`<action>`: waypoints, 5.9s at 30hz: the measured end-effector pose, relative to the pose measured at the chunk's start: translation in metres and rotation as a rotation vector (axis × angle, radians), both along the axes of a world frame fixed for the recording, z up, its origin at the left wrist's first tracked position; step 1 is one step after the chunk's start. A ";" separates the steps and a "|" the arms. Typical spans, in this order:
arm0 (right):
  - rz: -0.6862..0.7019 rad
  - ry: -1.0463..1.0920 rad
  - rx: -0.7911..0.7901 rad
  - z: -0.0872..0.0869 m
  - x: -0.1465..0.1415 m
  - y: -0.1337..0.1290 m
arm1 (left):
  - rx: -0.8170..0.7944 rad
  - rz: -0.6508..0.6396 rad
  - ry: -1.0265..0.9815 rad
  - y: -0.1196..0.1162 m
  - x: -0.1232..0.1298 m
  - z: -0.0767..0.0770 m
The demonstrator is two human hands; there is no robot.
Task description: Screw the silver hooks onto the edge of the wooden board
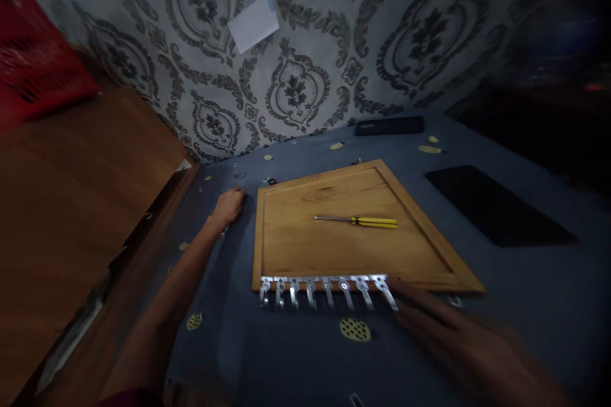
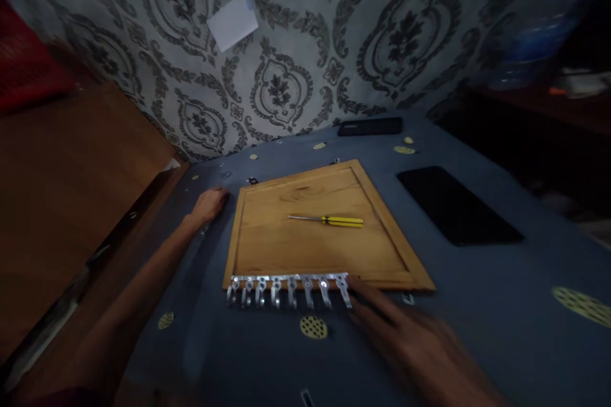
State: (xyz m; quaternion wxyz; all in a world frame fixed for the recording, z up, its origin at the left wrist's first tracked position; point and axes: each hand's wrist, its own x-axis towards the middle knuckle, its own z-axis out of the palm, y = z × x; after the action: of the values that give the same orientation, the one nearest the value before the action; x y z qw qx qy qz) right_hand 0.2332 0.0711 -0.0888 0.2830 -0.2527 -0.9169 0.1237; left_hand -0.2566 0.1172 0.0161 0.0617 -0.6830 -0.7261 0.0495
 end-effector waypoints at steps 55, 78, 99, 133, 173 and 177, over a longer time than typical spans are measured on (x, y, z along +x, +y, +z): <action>0.024 -0.143 0.011 0.059 -0.012 -0.012 | -0.496 -0.515 -0.783 -0.027 0.263 0.037; 0.048 -0.145 -0.056 0.056 -0.012 -0.012 | -0.446 -0.557 -0.763 -0.028 0.266 0.032; 0.066 -0.182 -0.081 0.068 -0.013 -0.008 | -0.432 -0.602 -0.670 -0.029 0.269 0.038; 0.019 -0.227 0.003 0.070 -0.012 -0.010 | -0.275 -0.490 -0.763 -0.042 0.249 0.040; -0.017 -0.172 0.048 0.058 -0.013 -0.012 | 0.111 -0.398 -0.520 -0.110 0.265 0.010; -0.010 -0.140 0.030 0.055 -0.013 -0.011 | 0.169 -0.318 -0.597 -0.109 0.241 0.020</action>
State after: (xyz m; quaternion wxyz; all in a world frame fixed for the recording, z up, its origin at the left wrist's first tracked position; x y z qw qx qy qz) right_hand 0.2206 0.0605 -0.0343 0.2224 -0.2612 -0.9349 0.0907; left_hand -0.0159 0.0082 0.0359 -0.0899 -0.7645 -0.5980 -0.2231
